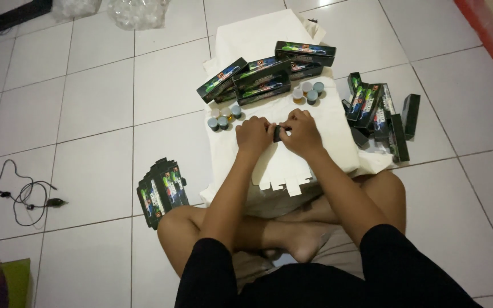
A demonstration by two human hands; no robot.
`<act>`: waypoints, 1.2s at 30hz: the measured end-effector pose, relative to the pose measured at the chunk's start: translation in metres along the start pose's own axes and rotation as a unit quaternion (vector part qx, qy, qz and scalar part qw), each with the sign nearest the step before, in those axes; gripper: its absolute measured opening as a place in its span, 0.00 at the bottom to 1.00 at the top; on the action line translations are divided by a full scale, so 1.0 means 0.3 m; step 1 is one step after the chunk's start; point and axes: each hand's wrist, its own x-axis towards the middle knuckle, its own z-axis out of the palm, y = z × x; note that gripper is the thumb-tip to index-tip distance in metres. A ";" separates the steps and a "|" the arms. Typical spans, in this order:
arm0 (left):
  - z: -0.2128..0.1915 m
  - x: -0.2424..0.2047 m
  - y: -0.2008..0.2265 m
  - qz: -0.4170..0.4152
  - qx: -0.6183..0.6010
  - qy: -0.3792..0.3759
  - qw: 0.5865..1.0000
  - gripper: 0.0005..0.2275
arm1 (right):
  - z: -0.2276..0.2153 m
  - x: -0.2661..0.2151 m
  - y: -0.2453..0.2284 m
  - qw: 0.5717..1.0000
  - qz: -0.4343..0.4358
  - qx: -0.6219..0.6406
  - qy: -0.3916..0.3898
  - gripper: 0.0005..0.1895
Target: Assembling a small cardboard box from a flat template by folding and tucking flaps.
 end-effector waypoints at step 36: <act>0.016 -0.246 -0.060 0.101 -0.008 0.199 0.975 0.12 | 0.021 0.002 0.008 0.999 0.033 -0.005 -0.002 0.06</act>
